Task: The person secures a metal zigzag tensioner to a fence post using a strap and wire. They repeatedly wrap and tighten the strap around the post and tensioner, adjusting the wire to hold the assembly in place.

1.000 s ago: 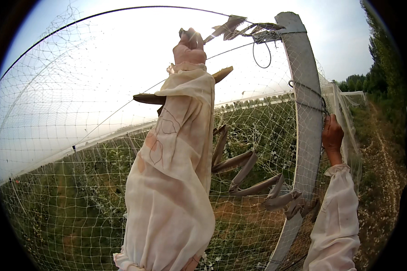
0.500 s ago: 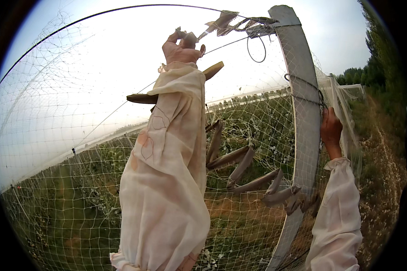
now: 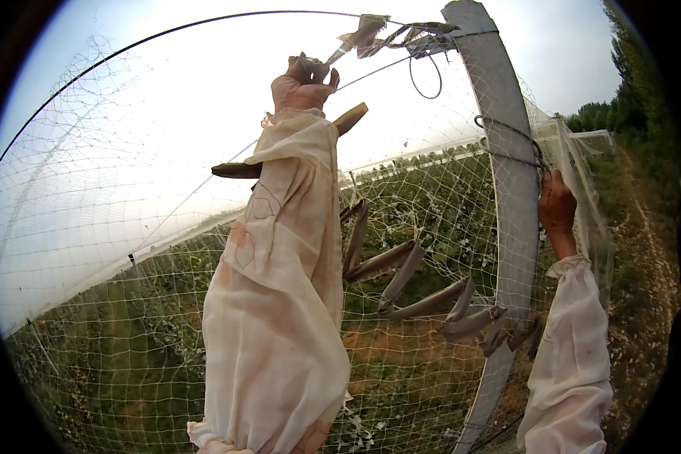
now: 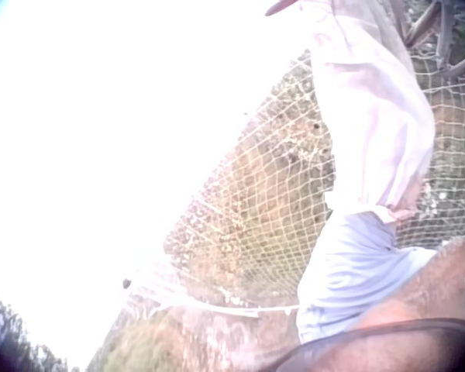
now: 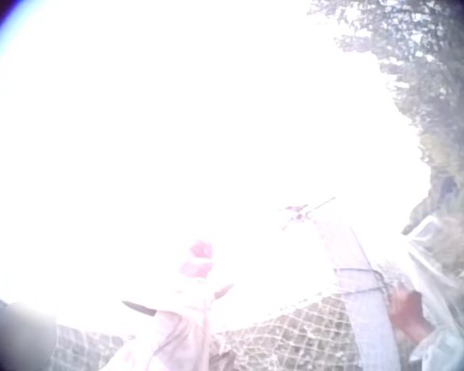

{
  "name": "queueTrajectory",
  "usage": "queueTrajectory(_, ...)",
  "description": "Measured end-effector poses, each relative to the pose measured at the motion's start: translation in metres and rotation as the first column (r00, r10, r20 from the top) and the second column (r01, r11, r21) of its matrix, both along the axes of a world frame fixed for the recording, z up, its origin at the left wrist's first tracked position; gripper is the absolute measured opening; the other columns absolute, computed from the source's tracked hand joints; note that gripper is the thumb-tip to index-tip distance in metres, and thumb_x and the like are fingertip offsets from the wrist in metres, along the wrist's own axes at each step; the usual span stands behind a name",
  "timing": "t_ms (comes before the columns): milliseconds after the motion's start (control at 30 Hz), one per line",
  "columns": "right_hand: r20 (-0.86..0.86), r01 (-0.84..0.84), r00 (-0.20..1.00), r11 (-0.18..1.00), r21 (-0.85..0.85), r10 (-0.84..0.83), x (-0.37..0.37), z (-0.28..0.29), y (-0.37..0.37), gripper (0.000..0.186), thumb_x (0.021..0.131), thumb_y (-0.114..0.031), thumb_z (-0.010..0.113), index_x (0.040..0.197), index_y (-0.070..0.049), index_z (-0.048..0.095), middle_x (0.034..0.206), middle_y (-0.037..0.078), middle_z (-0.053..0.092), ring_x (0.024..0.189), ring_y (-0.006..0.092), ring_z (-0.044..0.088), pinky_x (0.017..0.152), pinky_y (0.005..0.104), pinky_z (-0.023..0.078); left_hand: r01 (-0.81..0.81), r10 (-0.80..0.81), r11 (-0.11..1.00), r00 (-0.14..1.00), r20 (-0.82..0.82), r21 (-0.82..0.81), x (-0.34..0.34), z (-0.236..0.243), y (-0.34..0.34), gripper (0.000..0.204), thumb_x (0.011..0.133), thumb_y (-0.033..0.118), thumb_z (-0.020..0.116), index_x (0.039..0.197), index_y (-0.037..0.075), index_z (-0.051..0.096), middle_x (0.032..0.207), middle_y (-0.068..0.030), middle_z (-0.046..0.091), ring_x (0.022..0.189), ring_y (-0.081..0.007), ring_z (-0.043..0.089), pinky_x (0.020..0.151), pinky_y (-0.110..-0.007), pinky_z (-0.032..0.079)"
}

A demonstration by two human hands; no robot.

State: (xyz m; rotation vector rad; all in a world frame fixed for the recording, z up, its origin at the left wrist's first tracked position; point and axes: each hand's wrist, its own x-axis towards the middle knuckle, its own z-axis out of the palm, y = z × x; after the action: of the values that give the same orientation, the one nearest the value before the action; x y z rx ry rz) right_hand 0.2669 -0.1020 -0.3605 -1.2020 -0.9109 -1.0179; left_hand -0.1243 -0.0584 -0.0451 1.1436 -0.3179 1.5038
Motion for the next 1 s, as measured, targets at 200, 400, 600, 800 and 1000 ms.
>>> queueTrajectory(200,-0.015,-0.049,0.999,0.999,-0.017,0.049,-0.002,0.003,-0.001,0.025,0.101,-0.027,0.040,0.090,-0.007,0.049,0.068,0.022,0.058,0.065,0.0448,0.057,0.054,0.0516,0.043,0.411,-0.404,0.907,0.911,0.081,-0.091,-0.013,0.018,0.022,0.012,0.094,0.010,0.053,0.091,0.010,0.065,0.092,-0.0116,0.062,0.093,-0.0299,0.056,0.093,-0.060,0.043)
queueTrajectory(400,-0.010,-0.052,0.999,0.998,-0.039,0.052,-0.001,0.004,-0.001,0.024,0.101,-0.026,0.041,0.091,-0.006,0.050,0.068,0.022,0.057,0.064,0.0438,0.058,0.053,0.0511,0.043,0.245,-0.242,0.969,0.967,0.084,-0.022,-0.014,0.018,0.027,0.018,0.096,0.011,0.047,0.096,0.007,0.065,0.091,-0.0126,0.064,0.090,-0.0289,0.059,0.088,-0.052,0.049)
queueTrajectory(600,0.012,-0.032,0.999,0.999,-0.021,0.032,0.001,0.002,0.002,0.024,0.101,-0.026,0.042,0.092,-0.005,0.051,0.067,0.022,0.057,0.064,0.0434,0.058,0.053,0.0504,0.043,0.147,-0.114,0.983,0.957,0.266,-0.107,0.004,0.007,0.000,0.024,0.094,0.009,0.042,0.099,0.002,0.064,0.086,-0.0098,0.066,0.080,-0.0236,0.064,0.079,-0.040,0.053)
queueTrajectory(800,0.004,-0.028,1.000,0.999,-0.033,0.028,0.003,0.001,0.004,0.025,0.101,-0.027,0.042,0.093,-0.005,0.051,0.069,0.022,0.059,0.065,0.0437,0.059,0.054,0.0507,0.044,0.054,-0.024,0.992,0.969,0.245,-0.115,0.006,0.005,-0.002,0.026,0.094,0.013,0.041,0.098,0.002,0.065,0.094,-0.0117,0.068,0.086,-0.0253,0.064,0.083,-0.043,0.051)
queueTrajectory(1000,0.012,-0.015,1.000,1.000,-0.018,0.015,0.002,0.000,0.006,0.025,0.101,-0.027,0.042,0.094,-0.005,0.051,0.069,0.022,0.059,0.064,0.0441,0.058,0.053,0.0508,0.044,0.032,-0.014,0.990,0.992,0.129,-0.139,-0.002,0.015,0.016,0.025,0.097,0.013,0.040,0.103,0.002,0.062,0.098,-0.0120,0.067,0.092,-0.0261,0.062,0.082,-0.047,0.051)
